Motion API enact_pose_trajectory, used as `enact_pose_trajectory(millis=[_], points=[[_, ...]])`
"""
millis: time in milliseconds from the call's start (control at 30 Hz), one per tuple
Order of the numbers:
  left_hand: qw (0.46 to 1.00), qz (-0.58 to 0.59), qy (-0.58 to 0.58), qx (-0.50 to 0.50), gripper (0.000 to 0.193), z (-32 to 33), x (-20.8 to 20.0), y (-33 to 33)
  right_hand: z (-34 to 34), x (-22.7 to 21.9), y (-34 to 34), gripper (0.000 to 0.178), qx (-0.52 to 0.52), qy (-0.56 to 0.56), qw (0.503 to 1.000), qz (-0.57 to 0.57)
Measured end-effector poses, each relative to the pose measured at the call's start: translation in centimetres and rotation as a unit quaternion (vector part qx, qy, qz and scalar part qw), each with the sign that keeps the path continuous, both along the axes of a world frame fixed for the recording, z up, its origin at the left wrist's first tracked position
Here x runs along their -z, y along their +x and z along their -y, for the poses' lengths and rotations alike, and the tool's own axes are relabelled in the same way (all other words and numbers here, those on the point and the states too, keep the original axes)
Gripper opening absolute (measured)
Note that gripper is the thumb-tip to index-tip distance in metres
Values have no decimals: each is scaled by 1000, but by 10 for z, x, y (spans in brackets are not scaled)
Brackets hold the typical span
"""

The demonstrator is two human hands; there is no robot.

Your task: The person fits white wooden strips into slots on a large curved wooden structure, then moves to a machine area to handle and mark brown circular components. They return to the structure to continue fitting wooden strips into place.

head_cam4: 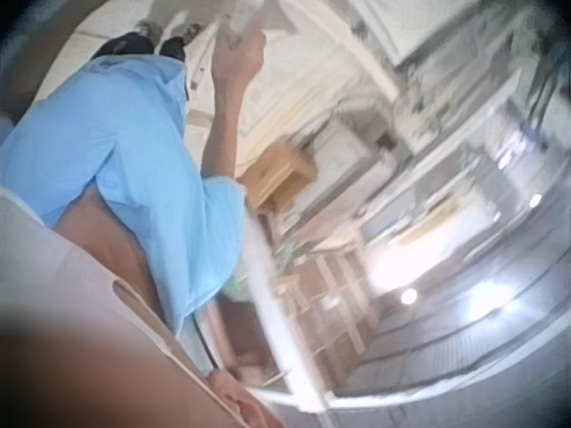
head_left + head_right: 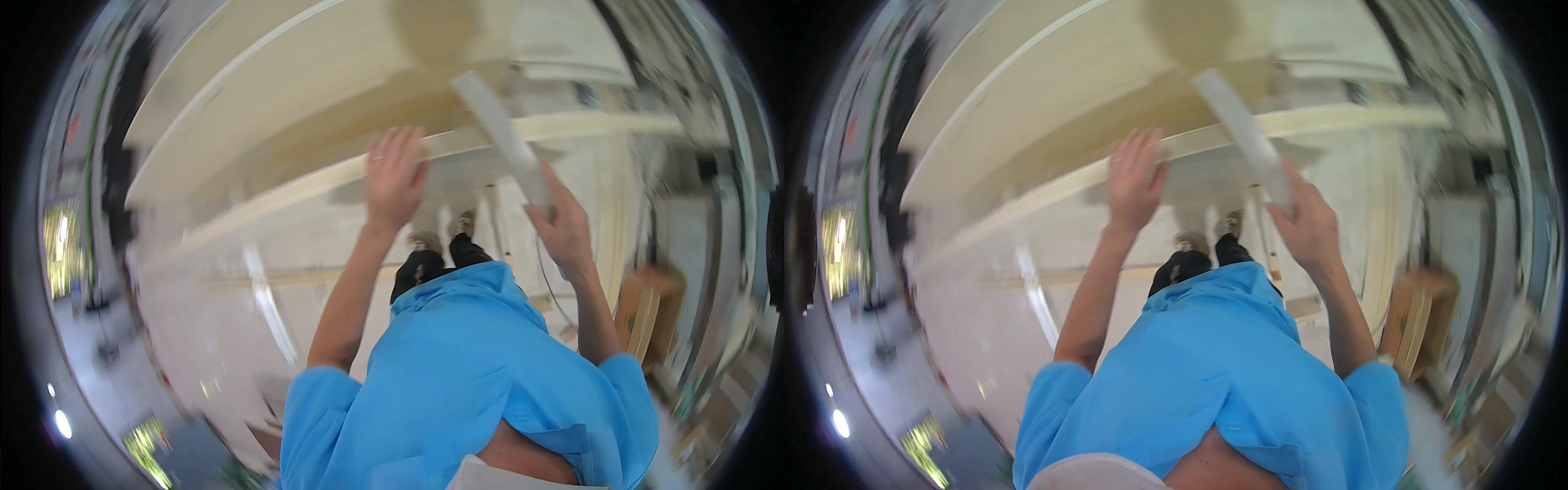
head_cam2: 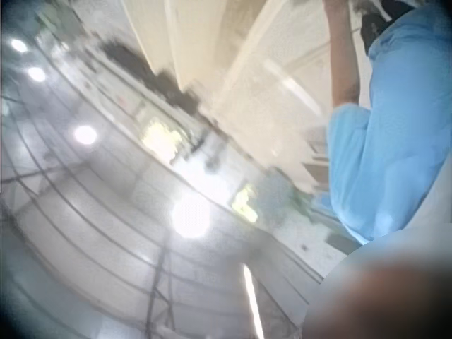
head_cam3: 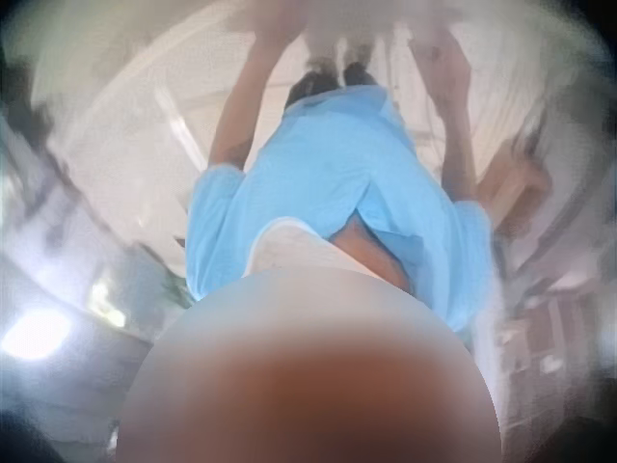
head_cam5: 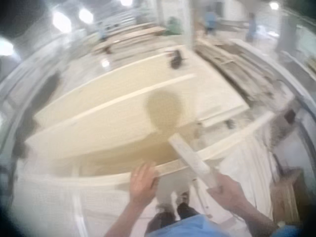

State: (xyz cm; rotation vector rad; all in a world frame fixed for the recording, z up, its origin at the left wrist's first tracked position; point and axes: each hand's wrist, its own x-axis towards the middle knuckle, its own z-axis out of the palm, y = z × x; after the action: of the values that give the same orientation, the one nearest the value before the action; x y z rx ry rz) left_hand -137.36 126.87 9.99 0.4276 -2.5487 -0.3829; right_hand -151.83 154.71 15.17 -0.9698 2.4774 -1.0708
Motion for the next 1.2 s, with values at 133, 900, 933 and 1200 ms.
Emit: enact_pose_trajectory(millis=[133,900,933,1200], points=[[987,-76,94,-104,46,-7,12,102,54,8,50,76,-69,-9,984,165],[714,8,416,-563,42,-56,161,815,430,58,494,84,-278,97,956,-7],[707,-14,415,-572,42,-47,158,835,446,67,515,84,-279,56,957,-56],[687,-32,495,-531,46,39,169,952,553,95,639,87,-236,59,966,-86]])
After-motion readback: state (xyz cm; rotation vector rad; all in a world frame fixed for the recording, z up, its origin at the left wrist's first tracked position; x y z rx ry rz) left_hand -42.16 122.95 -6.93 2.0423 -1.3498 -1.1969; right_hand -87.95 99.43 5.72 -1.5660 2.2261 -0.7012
